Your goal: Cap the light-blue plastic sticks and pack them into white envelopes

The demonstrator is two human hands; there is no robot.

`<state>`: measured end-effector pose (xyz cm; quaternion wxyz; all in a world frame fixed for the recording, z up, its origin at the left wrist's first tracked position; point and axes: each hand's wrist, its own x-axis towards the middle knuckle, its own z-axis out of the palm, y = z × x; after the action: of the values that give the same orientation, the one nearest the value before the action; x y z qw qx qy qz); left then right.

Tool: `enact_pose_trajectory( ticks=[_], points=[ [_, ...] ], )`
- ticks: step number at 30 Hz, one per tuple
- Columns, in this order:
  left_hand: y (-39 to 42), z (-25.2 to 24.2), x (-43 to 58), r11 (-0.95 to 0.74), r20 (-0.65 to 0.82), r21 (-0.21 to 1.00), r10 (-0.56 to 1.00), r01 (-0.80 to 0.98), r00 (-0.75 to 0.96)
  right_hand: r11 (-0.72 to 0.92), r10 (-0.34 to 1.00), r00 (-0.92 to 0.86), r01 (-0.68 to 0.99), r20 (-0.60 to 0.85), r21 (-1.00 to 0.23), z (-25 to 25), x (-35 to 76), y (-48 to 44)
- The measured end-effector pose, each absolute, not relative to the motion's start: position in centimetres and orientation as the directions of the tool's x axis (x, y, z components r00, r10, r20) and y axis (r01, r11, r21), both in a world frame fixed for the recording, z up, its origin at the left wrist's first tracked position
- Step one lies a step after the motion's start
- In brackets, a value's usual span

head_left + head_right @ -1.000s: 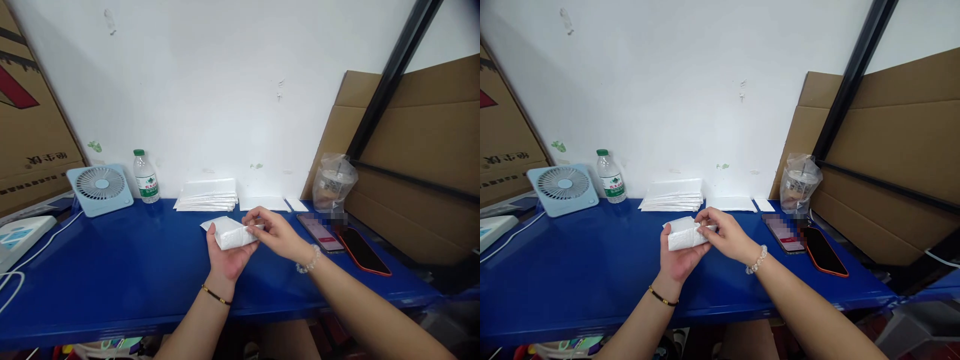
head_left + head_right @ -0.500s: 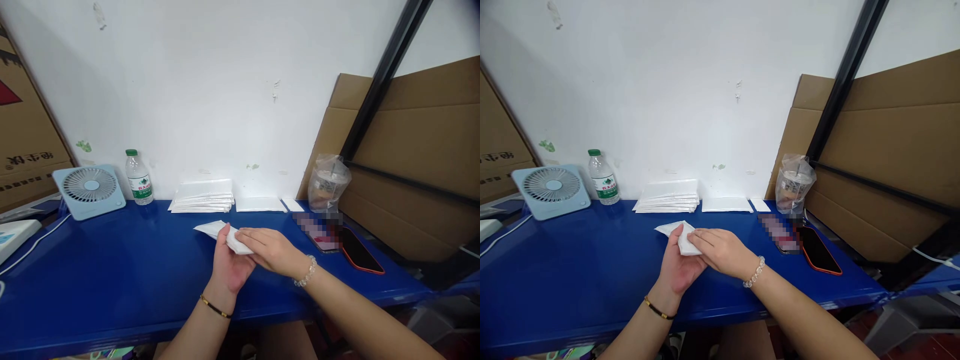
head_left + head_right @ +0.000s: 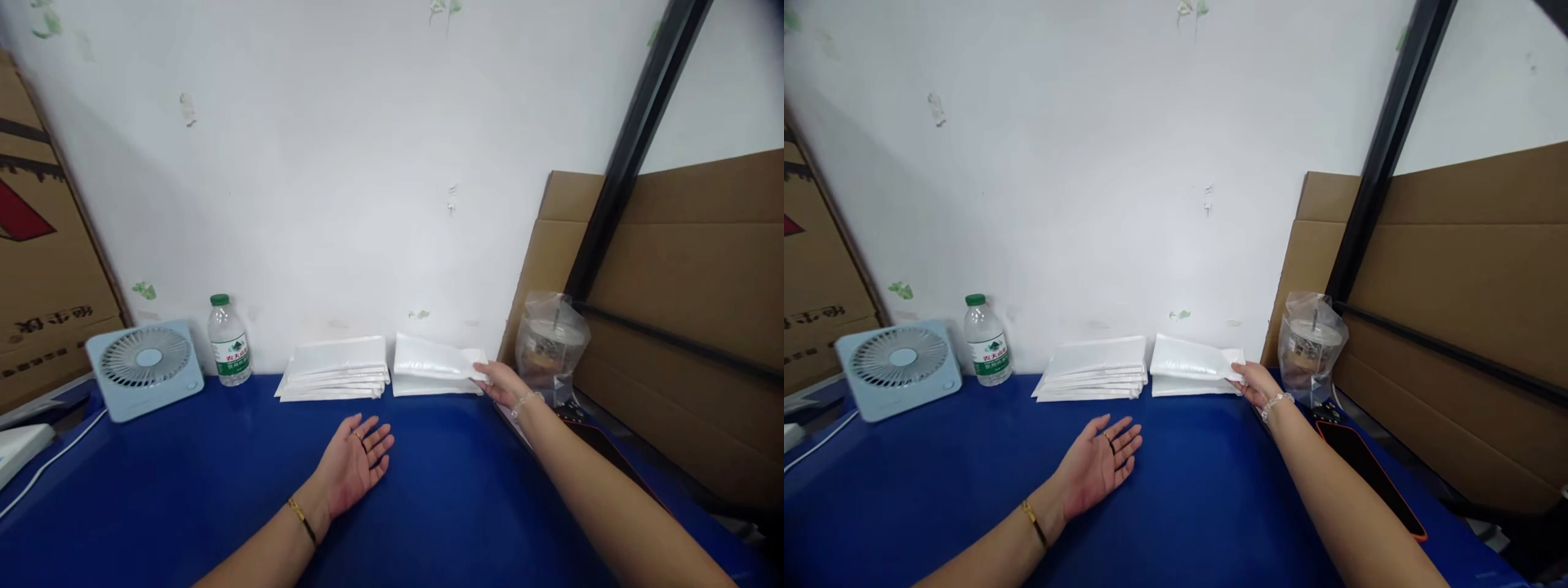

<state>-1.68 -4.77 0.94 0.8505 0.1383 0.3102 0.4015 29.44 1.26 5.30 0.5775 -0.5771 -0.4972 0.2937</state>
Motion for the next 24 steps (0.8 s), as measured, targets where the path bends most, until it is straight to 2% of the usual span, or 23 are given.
enact_pose_trajectory(
  ticks=[6,9,11,13,16,18,21,24],
  points=[
    [-4.1,-0.2,-1.3,0.672,-0.410,0.413,0.739,-0.614,0.534,-0.110,0.898,0.426,0.452,0.106,-0.885,3.8,28.7,5.4],
    [-4.0,-0.2,-1.0,0.681,-0.462,0.384,0.726,-0.623,0.509,-0.137,0.864,0.443,0.665,0.240,-0.735,4.0,26.9,7.1],
    [-3.9,-0.3,-0.8,0.671,-0.476,0.387,0.733,-0.632,0.487,-0.046,0.896,0.304,0.788,0.324,-0.614,4.4,24.0,8.3],
    [-3.9,-0.6,-0.7,0.657,-0.469,0.393,0.745,-0.643,0.474,0.105,0.963,0.103,0.704,0.248,-0.702,4.6,20.2,9.4],
    [-4.1,-0.8,-0.7,0.653,-0.456,0.376,0.748,-0.657,0.482,0.085,0.988,0.077,0.454,0.134,-0.887,4.7,15.0,11.0],
    [-4.3,-0.7,-0.8,0.653,-0.444,0.369,0.749,-0.661,0.492,0.115,0.983,0.100,0.334,0.157,-0.936,5.0,13.0,11.7],
    [-4.5,-0.4,-1.2,0.644,-0.418,0.383,0.760,-0.662,0.498,0.206,0.965,0.101,0.289,0.243,-0.935,6.5,12.3,10.9],
    [-4.5,0.6,-1.9,0.582,-0.338,0.392,0.811,-0.712,0.477,0.451,0.890,-0.055,0.251,0.452,-0.857,8.5,12.7,6.8]
  ],
)
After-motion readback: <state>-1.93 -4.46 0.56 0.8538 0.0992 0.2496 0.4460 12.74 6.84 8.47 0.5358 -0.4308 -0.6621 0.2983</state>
